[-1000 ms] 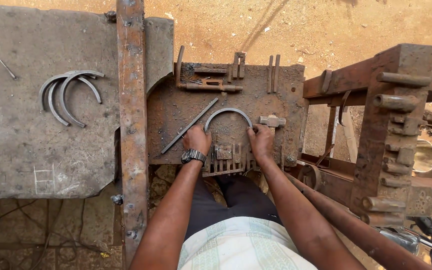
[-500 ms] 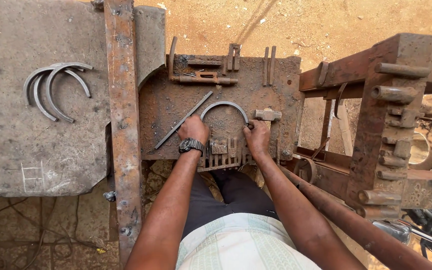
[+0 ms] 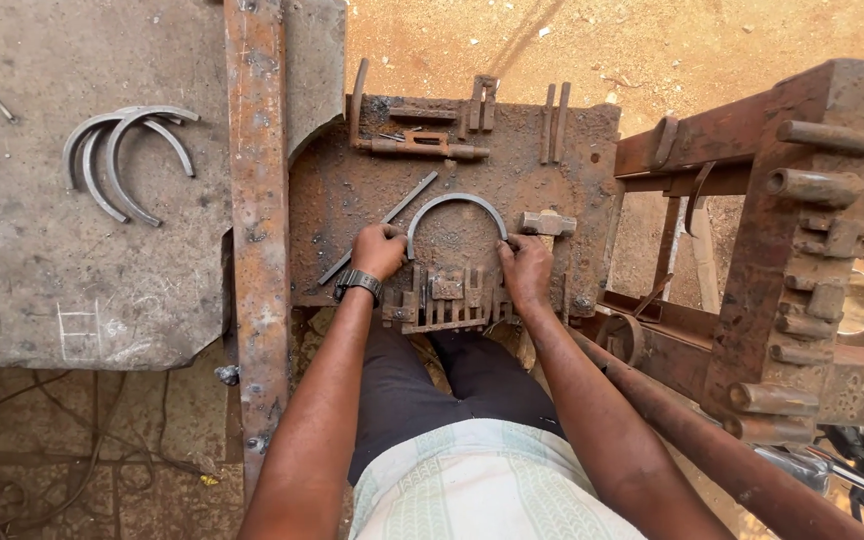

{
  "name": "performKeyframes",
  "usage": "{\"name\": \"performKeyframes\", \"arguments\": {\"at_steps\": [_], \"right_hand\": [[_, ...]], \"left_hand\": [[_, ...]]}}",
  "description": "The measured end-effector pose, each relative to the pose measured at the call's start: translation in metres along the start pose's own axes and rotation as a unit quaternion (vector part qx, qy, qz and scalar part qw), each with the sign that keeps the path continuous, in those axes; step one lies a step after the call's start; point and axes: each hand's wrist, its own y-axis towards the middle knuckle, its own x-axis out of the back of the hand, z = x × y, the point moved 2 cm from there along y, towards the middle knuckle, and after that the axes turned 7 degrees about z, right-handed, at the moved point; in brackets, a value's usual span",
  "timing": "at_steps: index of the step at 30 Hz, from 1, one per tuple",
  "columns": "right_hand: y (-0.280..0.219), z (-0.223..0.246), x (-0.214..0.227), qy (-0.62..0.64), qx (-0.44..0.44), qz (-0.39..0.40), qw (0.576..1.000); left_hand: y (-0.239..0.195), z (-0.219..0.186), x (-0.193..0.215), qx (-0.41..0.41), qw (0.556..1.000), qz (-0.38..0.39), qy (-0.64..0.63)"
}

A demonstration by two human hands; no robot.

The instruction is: Bending a curved metal rod using a hammer and a bending jig.

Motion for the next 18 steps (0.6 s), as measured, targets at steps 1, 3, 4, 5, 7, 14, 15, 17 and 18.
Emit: {"name": "performKeyframes", "arguments": {"at_steps": [1,3,4,5,7,14,15,17,18], "right_hand": [[0.000,0.001,-0.001,0.003,0.001,0.002,1.000],[-0.001,0.002,0.000,-0.018,0.021,-0.022,0.999],[-0.001,0.001,0.000,-0.018,0.021,-0.022,0.999],[-0.002,0.001,0.000,-0.020,0.026,-0.025,0.999],[-0.001,0.001,0.001,-0.023,0.032,-0.030,0.999],[-0.001,-0.001,0.000,-0.012,0.015,-0.029,0.999],[-0.001,-0.001,0.000,-0.009,0.024,-0.032,0.999],[-0.001,-0.002,-0.001,-0.015,0.025,-0.033,0.999],[-0.001,-0.003,-0.001,-0.020,0.028,-0.033,0.999]], "left_hand": [[0.000,0.006,0.001,0.002,1.000,-0.002,0.002],[0.001,0.016,-0.001,-0.001,0.990,0.012,-0.142],[-0.004,0.014,-0.001,-0.002,0.990,0.012,-0.142],[-0.008,0.012,-0.001,0.000,0.988,0.006,-0.152],[-0.013,0.008,-0.003,0.000,0.987,0.000,-0.164],[-0.013,0.008,-0.003,0.004,0.986,-0.023,-0.164],[-0.013,0.007,-0.002,0.003,0.986,-0.025,-0.165],[-0.013,0.007,-0.003,0.000,0.988,-0.026,-0.153],[-0.013,0.007,-0.002,-0.003,0.989,-0.029,-0.142]]}}
